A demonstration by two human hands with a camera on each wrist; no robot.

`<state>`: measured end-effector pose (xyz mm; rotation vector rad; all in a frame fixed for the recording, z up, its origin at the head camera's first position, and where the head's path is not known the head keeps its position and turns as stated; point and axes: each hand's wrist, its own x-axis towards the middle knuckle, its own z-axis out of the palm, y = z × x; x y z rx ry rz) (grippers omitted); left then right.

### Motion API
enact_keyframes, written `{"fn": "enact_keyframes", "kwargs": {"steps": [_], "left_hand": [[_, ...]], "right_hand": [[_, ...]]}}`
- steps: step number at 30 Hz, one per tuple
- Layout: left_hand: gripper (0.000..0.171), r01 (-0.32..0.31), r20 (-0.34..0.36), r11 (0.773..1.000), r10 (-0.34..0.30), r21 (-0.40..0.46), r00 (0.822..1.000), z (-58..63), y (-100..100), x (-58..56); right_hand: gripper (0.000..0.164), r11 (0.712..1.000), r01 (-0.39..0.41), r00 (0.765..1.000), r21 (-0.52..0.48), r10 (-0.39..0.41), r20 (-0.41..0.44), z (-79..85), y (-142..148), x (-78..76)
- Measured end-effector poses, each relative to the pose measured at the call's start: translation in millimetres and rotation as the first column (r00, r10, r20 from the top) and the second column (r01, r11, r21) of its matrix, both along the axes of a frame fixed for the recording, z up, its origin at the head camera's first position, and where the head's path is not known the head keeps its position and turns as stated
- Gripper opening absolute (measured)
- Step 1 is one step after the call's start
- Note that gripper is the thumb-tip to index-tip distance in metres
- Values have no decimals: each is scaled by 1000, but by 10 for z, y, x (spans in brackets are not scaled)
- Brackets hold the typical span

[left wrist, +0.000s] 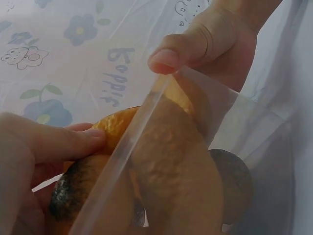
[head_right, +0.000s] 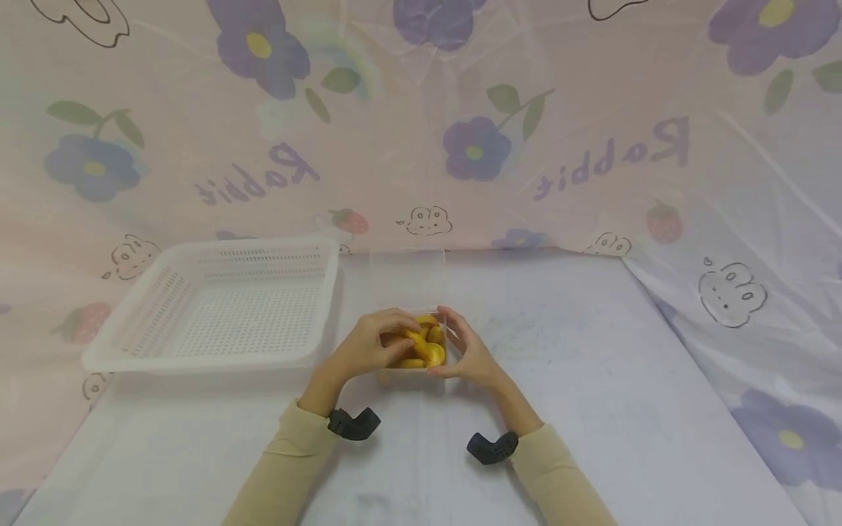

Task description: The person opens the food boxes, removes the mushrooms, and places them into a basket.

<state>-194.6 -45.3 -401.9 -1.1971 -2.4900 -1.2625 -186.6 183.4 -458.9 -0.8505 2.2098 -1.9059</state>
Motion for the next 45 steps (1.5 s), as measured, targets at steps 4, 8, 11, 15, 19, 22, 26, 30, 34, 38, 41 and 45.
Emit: {"fn": "enact_keyframes", "kwargs": {"steps": [4, 8, 11, 15, 19, 22, 26, 30, 34, 38, 41, 45], "left_hand": [[16, -8, 25, 999, 7, 32, 1000, -23, 1, -9], [17, -32, 37, 995, 28, 92, 999, -12, -10, -15], [19, -52, 63, 990, 44, 130, 997, 15, -41, -16], [20, -41, 103, 991, 27, 128, 994, 29, -86, -26], [21, -21, 155, 994, 4, 112, 988, 19, -128, -43], [24, -6, 190, 995, -13, 101, 982, 28, -160, -43], [29, 27, 180, 996, -41, 82, 983, 43, -187, -48], [26, 22, 133, 997, -33, 78, 991, 44, -194, -59], [25, -14, 83, 991, 3, 130, 997, 42, -191, -56], [26, -33, 56, 980, 23, 195, 998, 37, -190, -36], [26, -51, 56, 972, 39, 231, 998, 57, -196, 4], [24, -103, 56, 956, 91, 276, 994, 87, -250, 71]], "right_hand": [[106, 1000, 0, 1000, -1, 0, 1, -14, -1, -5], [106, 1000, -3, 1000, -6, 3, 5, -22, 1, -11], [104, 1000, -4, 1000, -11, 4, 9, -15, 6, -12], [104, 1000, 2, 1000, -5, -2, 6, -9, 16, -9], [104, 1000, -1, 1000, -2, 1, 14, -9, 12, -7], [103, 1000, 1, 1000, 4, -1, 15, -14, 11, -4], [103, 1000, 3, 1000, 2, -3, 16, -9, 8, 3], [103, 1000, 2, 1000, -12, -1, 19, -16, 5, 4], [102, 999, -3, 1000, -33, 4, 21, -33, 0, -10], [102, 999, -7, 999, -51, 9, 35, -44, -14, -20], [103, 998, 0, 999, -58, 3, 47, -35, -15, -13], [104, 999, 11, 998, -50, -8, 56, -8, -2, 8]]}}
